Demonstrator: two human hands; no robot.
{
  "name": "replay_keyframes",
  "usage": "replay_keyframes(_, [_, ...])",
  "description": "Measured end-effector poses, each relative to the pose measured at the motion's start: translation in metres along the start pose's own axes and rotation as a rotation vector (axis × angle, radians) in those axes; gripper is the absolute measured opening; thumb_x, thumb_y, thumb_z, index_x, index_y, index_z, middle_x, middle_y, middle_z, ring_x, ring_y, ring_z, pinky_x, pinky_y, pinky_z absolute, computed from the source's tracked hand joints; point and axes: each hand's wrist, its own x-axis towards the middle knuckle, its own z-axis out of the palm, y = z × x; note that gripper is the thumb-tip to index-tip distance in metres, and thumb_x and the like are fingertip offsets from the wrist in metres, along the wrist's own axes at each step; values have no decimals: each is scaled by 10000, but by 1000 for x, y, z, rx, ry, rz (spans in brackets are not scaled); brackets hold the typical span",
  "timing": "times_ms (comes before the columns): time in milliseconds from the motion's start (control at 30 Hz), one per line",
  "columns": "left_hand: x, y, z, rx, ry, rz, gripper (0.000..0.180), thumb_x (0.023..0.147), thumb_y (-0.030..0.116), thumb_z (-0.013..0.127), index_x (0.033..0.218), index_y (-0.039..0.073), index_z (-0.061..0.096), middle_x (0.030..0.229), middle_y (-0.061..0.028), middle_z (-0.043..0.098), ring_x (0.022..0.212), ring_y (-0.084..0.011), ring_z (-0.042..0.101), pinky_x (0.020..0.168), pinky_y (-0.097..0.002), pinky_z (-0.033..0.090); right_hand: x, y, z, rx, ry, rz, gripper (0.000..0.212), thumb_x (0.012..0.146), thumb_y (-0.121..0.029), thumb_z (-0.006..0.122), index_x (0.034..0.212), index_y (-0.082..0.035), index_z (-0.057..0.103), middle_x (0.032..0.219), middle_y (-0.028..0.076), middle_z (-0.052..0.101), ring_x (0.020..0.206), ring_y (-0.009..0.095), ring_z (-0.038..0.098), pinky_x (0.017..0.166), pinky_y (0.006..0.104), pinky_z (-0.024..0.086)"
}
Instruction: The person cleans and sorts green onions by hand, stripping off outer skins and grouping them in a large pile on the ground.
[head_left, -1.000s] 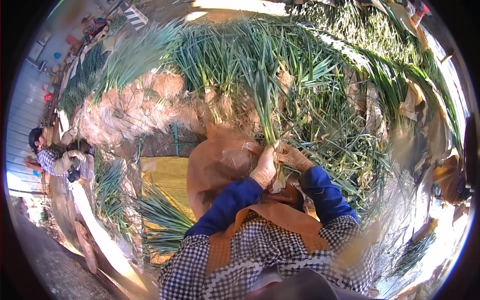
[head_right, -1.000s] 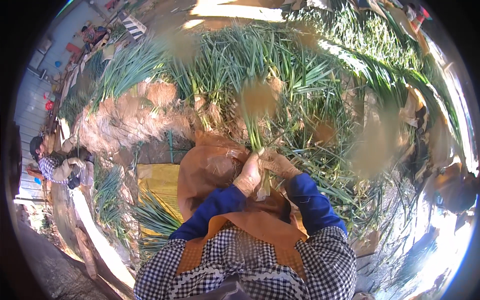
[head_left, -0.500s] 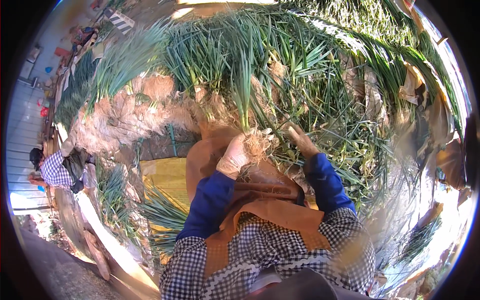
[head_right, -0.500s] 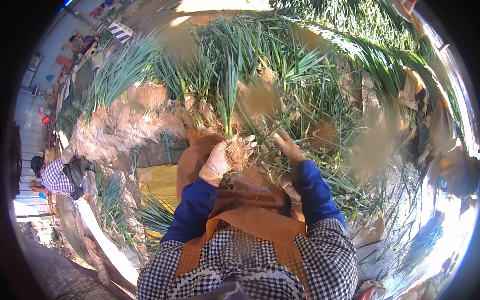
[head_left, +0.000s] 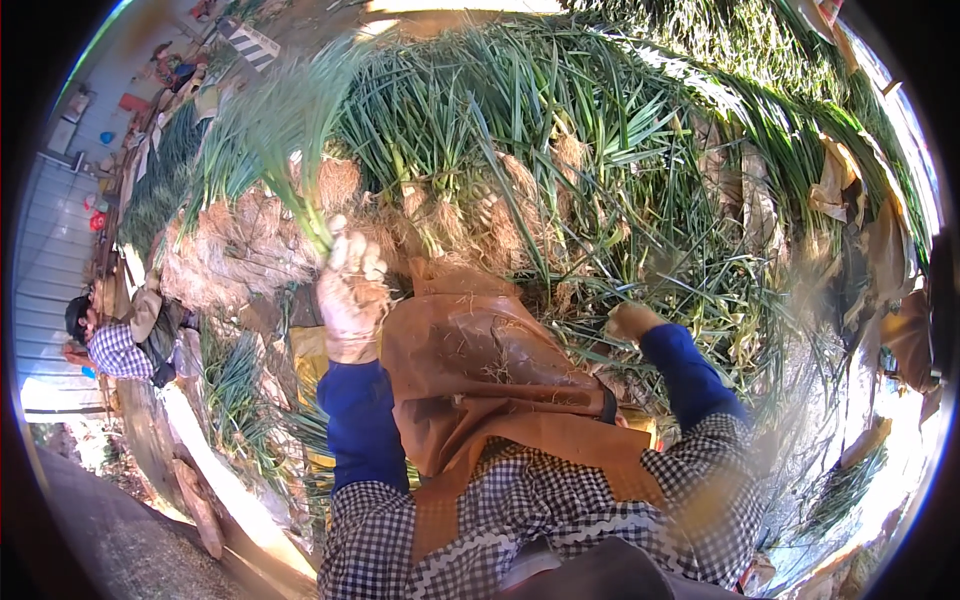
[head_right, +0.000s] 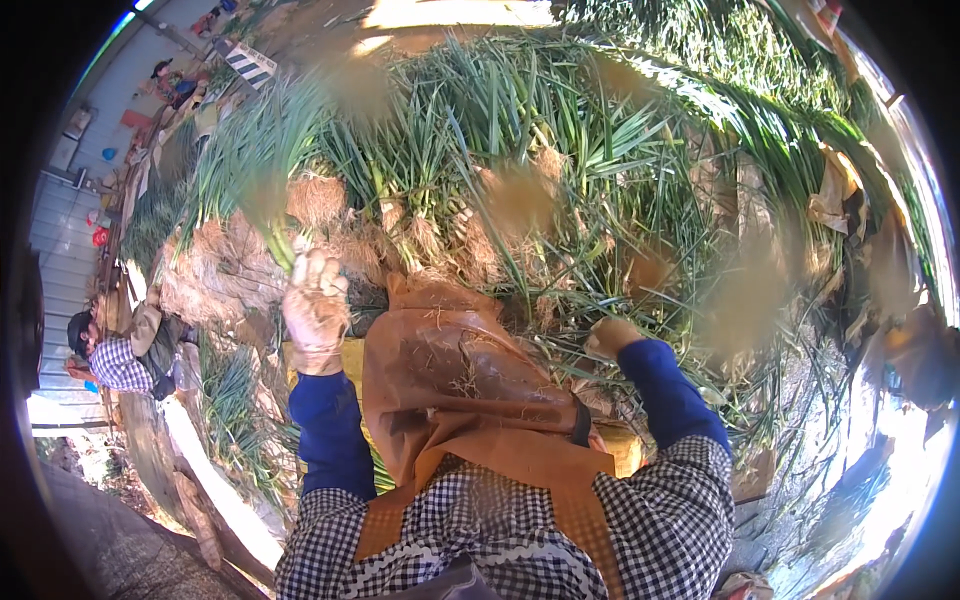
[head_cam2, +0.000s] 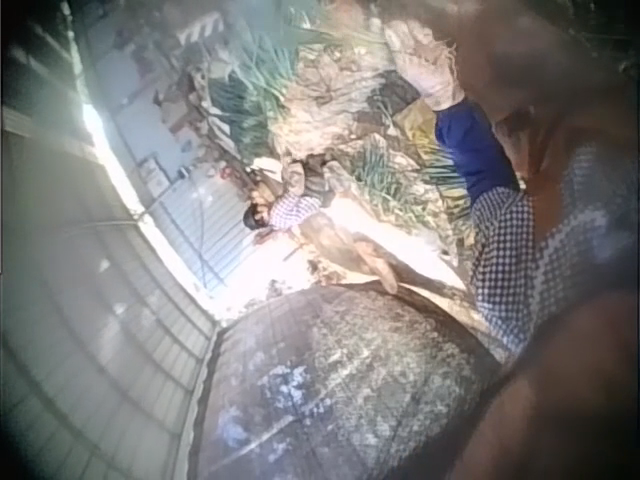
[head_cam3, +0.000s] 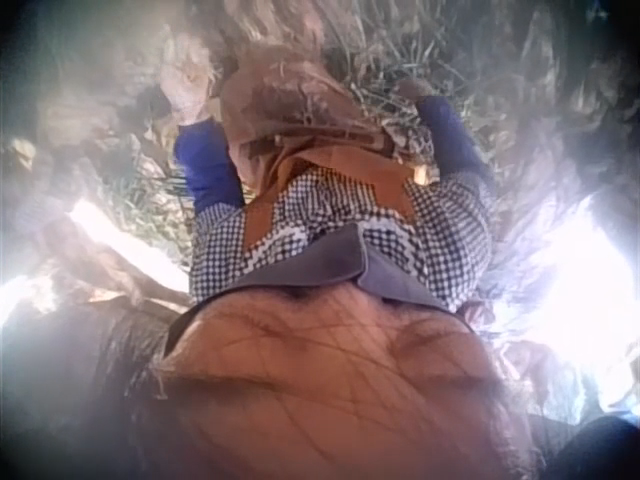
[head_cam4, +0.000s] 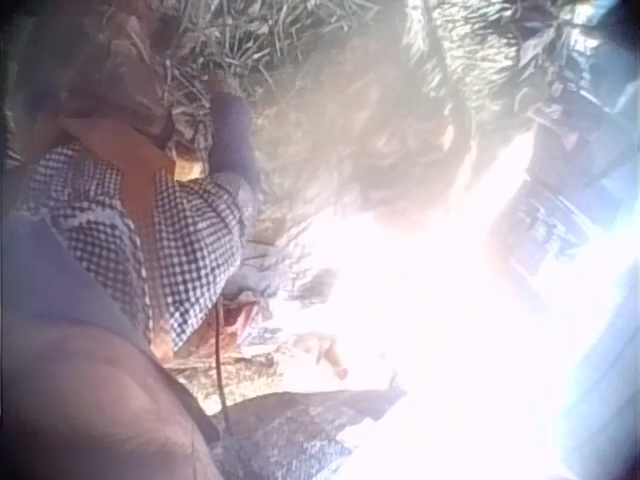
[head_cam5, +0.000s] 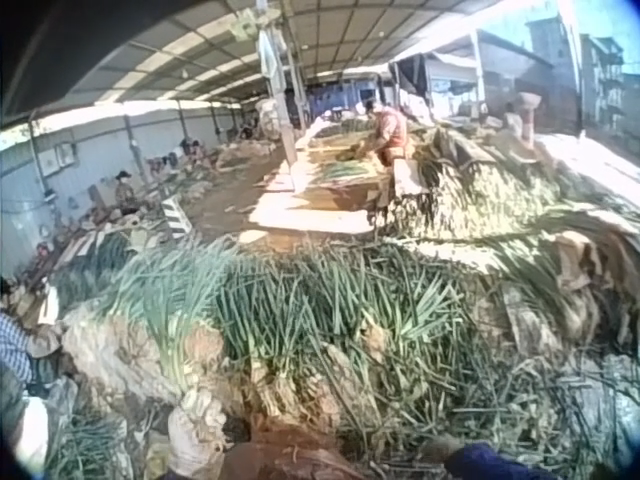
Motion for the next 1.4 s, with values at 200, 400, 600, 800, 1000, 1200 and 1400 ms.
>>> replay_keyframes(200, [2, -81, -29, -81, -11, -216, 208, 881, 126, 464, 1083, 77, 467, 652, 12, 401, 525, -89, 388, 439, -208, 352, 113, -47, -129, 417, 379, 360, 285, 793, -327, 544, 870, -63, 618, 883, 156, 619, 839, 285, 591, 697, 370, 464])
replay_keyframes(400, [-25, -98, -81, -164, -5, -304, 217, 896, 139, 446, 1105, 87, 473, 865, -60, 555, 574, -115, 484, 478, -217, 419, 52, -18, -217, 1236, 302, -63, 316, 824, -209, 556, 1023, 36, 557, 952, 121, 614, 853, 193, 575, 736, 272, 476])
replay_keyframes(600, [-52, -166, -8, 153, 102, -584, 236, 813, 208, 586, 994, 72, 522, 1033, -112, 573, 809, -143, 580, 498, -224, 484, -17, -28, -168, 1514, 469, -153, 411, 829, -346, 537, 1056, -5, 567, 913, 79, 624, 879, 146, 572, 769, 287, 456])
replay_keyframes(800, [-85, -253, -24, -53, 36, -853, 209, 838, 144, 542, 976, -7, 581, 844, -62, 609, 733, -172, 591, 645, -304, 505, -18, -61, -157, 1458, 210, -206, 544, 797, -459, 550, 1148, -44, 512, 1049, 113, 571, 934, 204, 535, 828, 323, 427])
replay_keyframes(1000, [-89, -264, -35, 122, 27, -701, 201, 788, 39, 553, 979, -23, 559, 852, -68, 609, 775, -168, 591, 694, -293, 491, 51, -33, -151, 1556, 509, 69, 609, 771, -551, 547, 982, 19, 585, 681, 45, 571, 617, 180, 522, 572, 289, 424])
replay_keyframes(1200, [-90, -305, -72, -56, 40, -453, 407, 695, -104, 535, 1082, -12, 446, 886, -86, 560, 802, -195, 579, 729, -319, 493, 45, -55, -156, 465, 622, 300, 343, 834, -391, 471, 910, -89, 614, 789, 174, 612, 770, 297, 606, 674, 360, 477])
replay_keyframes(1400, [-91, -303, -55, 84, 103, -487, 271, 705, -52, 583, 967, -42, 513, 908, -119, 581, 837, -225, 586, 755, -346, 490, 15, -70, -156, 135, 558, 407, 237, 817, -226, 453, 732, -106, 639, 727, 112, 631, 695, 283, 626, 584, 377, 498])
